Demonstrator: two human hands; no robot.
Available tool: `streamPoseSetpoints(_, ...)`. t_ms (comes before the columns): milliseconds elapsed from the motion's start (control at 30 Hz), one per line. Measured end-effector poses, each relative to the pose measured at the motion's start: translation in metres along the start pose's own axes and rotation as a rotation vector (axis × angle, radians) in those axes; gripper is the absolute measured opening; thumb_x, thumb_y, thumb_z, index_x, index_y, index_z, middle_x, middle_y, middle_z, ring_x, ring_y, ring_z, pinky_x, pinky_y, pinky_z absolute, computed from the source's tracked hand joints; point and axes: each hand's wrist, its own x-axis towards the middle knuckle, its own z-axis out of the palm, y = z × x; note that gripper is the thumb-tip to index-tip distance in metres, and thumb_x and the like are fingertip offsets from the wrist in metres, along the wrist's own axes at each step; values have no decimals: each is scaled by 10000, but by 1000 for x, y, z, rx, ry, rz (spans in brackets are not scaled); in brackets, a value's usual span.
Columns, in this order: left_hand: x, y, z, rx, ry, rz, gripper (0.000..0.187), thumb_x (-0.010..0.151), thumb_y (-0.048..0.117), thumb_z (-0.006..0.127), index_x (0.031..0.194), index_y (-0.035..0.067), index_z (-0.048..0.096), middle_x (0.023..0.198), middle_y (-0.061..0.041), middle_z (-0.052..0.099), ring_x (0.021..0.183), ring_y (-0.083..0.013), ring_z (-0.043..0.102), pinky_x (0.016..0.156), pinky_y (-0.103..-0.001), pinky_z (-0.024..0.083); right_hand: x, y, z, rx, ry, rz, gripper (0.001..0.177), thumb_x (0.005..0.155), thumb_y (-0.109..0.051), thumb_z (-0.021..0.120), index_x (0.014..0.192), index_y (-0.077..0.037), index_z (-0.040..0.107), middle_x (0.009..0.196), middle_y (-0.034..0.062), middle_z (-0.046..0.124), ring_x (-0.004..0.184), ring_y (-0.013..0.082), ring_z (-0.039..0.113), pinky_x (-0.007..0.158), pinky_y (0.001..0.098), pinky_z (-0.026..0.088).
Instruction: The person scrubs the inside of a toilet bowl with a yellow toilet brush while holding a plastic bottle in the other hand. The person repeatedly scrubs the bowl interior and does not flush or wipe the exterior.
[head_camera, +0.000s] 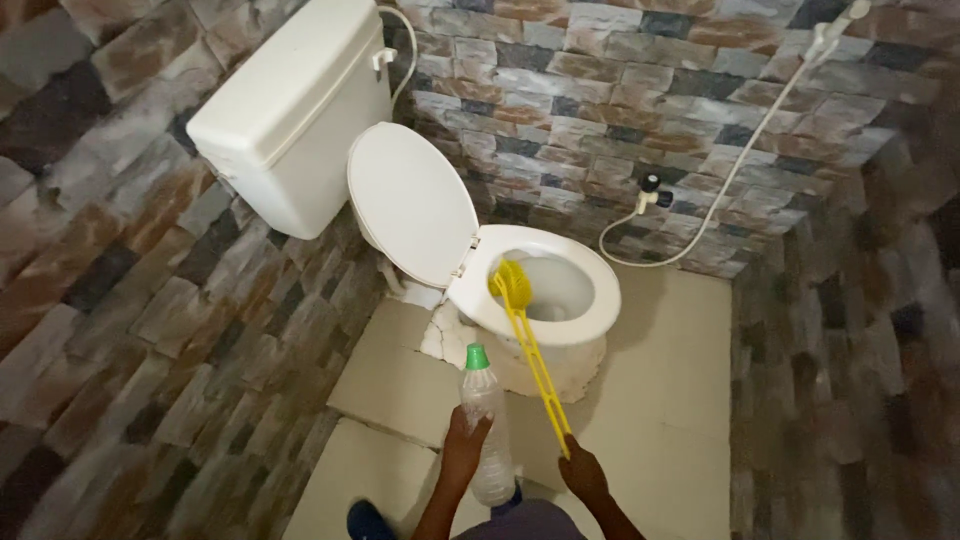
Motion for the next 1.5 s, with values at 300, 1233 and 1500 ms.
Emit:
streamPoseSetpoints(300, 4, -8, 0, 137, 11, -23, 532, 937, 367, 699, 1317, 29, 541, 1194, -131, 669, 1094, -229, 628, 977, -373, 492, -73, 108, -17, -300, 82, 155, 580, 890, -298, 621, 1447, -227, 478, 927, 177, 685, 816, 356, 712, 751, 515, 594)
streamPoseSetpoints(1233, -18, 16, -25, 157, 123, -189, 609, 933, 419, 695, 1380, 61, 487, 1229, -118, 653, 1104, -224, 632, 966, -395, 510, -16, 39, 29, -21, -82, 301, 541, 908, -246, 644, 1384, -87, 443, 987, 250, 742, 912, 420, 760, 798, 513, 613)
streamPoseSetpoints(1500, -22, 13, -33, 74, 124, -121, 588, 920, 413, 707, 1341, 43, 529, 1208, -130, 675, 1097, -238, 637, 961, -390, 510, 72, 76, 57, -258, 220, 12, 307, 851, -179, 645, 1136, -71, 608, 993, 240, 692, 807, 400, 710, 756, 499, 590)
